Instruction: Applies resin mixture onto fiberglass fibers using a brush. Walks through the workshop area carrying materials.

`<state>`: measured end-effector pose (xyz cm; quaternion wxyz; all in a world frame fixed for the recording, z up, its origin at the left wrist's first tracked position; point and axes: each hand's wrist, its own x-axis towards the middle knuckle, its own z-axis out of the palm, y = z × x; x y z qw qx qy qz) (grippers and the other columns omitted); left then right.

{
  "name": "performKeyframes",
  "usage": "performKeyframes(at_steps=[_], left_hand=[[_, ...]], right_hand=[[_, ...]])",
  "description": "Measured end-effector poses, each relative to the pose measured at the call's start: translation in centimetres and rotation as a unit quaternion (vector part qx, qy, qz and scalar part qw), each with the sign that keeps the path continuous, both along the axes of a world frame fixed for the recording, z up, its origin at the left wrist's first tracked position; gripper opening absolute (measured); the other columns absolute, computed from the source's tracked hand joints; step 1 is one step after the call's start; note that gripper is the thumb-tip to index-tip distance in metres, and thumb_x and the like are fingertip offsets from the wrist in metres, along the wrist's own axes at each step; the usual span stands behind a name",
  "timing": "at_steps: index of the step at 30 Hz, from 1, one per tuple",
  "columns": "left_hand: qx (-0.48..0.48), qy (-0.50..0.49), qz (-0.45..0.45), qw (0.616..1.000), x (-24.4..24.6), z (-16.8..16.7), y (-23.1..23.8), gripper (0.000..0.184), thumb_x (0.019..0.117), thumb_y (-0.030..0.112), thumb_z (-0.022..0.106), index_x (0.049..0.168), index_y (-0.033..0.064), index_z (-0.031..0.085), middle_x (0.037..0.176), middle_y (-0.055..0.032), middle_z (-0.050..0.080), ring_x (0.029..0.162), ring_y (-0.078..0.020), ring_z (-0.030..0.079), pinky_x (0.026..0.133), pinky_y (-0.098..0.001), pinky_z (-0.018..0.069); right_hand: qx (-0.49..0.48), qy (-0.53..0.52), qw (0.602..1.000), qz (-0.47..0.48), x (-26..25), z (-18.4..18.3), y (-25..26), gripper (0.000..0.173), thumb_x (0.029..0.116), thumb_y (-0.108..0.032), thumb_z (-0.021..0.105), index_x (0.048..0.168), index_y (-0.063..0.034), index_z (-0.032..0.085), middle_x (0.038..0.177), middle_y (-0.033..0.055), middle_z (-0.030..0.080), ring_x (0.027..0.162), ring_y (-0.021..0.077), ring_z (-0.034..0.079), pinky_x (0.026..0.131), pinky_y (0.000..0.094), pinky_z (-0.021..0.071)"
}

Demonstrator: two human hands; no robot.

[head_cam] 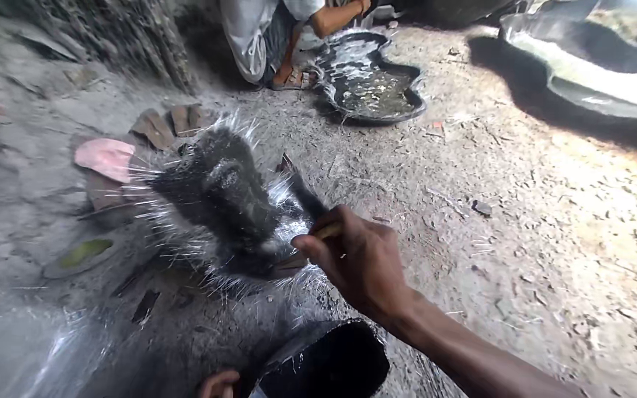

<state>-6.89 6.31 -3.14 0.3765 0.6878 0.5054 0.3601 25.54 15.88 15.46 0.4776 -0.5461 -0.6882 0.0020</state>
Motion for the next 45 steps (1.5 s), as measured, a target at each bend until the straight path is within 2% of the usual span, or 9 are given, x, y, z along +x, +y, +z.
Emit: performKeyframes(at_steps=[2,6,9,12,17,24,29,38,45], left_hand=[[0.019,0.041,0.038,0.998,0.3,2.2,3.5,0.044,0.1024,0.024,0.055,0.128,-0.0117,0.055,0.12,-0.0229,0.065,0.108,-0.0229,0.067,0.09,-0.0391,0.0579],[0.037,0.07,0.077,0.994,2.3,5.4,10.2,0.084,0.0878,0.041,0.073,0.149,-0.0049,0.038,0.147,-0.0251,0.05,0.128,-0.0309,0.059,0.098,-0.0454,0.0562],[0.036,0.123,0.086,0.988,4.3,6.5,13.3,0.097,0.0815,0.041,0.079,0.154,-0.0037,0.032,0.149,-0.0278,0.047,0.132,-0.0369,0.055,0.106,-0.0517,0.0493],[0.043,0.158,0.096,0.982,6.2,7.1,14.1,0.089,0.0848,0.024,0.077,0.151,-0.0153,0.031,0.143,-0.039,0.047,0.134,-0.0499,0.049,0.112,-0.0606,0.038],[0.053,0.188,0.106,0.975,8.1,7.3,14.6,0.05,0.0903,0.011,0.067,0.13,-0.0159,0.055,0.124,-0.0341,0.063,0.122,-0.0442,0.06,0.108,-0.056,0.0436],[0.034,0.214,0.101,0.971,8.1,7.8,14.3,0.041,0.0938,0.012,0.066,0.125,-0.0138,0.06,0.12,-0.0314,0.065,0.118,-0.0412,0.063,0.107,-0.0538,0.045],[0.02,0.212,0.098,0.972,8.0,7.7,14.5,0.045,0.0945,0.012,0.066,0.129,-0.0141,0.057,0.125,-0.0325,0.063,0.123,-0.041,0.06,0.109,-0.0538,0.0428],[0.039,0.205,0.091,0.974,8.3,7.9,14.4,0.039,0.093,0.011,0.063,0.122,-0.0147,0.061,0.119,-0.0329,0.065,0.119,-0.0431,0.062,0.105,-0.0573,0.0449],[0.02,0.194,0.095,0.976,8.4,8.1,14.5,0.035,0.0952,0.01,0.064,0.124,-0.0107,0.063,0.121,-0.0286,0.066,0.121,-0.0378,0.062,0.107,-0.0549,0.0452]], right_hand=[[-0.038,-0.011,0.999,-0.002,0.3,-0.4,0.2,0.026,0.0999,-0.032,0.067,0.095,-0.0071,0.064,0.067,-0.0004,0.06,0.051,0.0093,0.056,0.046,0.027,0.0479],[-0.054,-0.028,0.998,-0.001,1.6,-0.2,0.1,0.024,0.1018,-0.032,0.064,0.099,-0.0084,0.062,0.064,-0.0015,0.057,0.048,0.0086,0.053,0.043,0.0268,0.0451],[-0.058,-0.056,0.997,-0.011,2.6,-0.2,0.3,0.025,0.1017,-0.033,0.064,0.098,-0.0082,0.062,0.065,-0.0013,0.058,0.05,0.009,0.055,0.046,0.0275,0.0474],[-0.049,-0.073,0.996,-0.01,3.4,-0.9,0.9,0.024,0.0998,-0.03,0.065,0.097,-0.0061,0.063,0.071,0.001,0.063,0.057,0.0107,0.061,0.053,0.0285,0.053],[-0.02,-0.103,0.994,-0.005,4.4,-2.0,0.5,0.024,0.0994,-0.029,0.066,0.099,-0.0044,0.062,0.076,0.0029,0.066,0.06,0.0119,0.064,0.055,0.0291,0.0554],[-0.011,-0.151,0.989,0.009,4.3,-1.8,0.4,0.023,0.0997,-0.029,0.064,0.093,-0.0068,0.064,0.075,0.0025,0.062,0.059,0.0135,0.061,0.05,0.0296,0.0512],[-0.019,-0.049,0.998,0.02,2.2,0.2,-0.5,0.024,0.1,-0.03,0.066,0.099,-0.0067,0.064,0.077,-0.0009,0.065,0.06,0.0071,0.062,0.053,0.0257,0.0543],[-0.017,-0.044,0.994,0.095,-1.3,0.4,0.4,0.023,0.0995,-0.03,0.066,0.096,-0.0068,0.064,0.075,0.0006,0.063,0.057,0.0084,0.061,0.051,0.026,0.0523],[-0.039,-0.066,0.995,0.058,0.4,0.6,0.1,0.022,0.1013,-0.029,0.062,0.097,-0.0072,0.063,0.072,-0.002,0.062,0.056,0.0058,0.058,0.05,0.0233,0.051]])
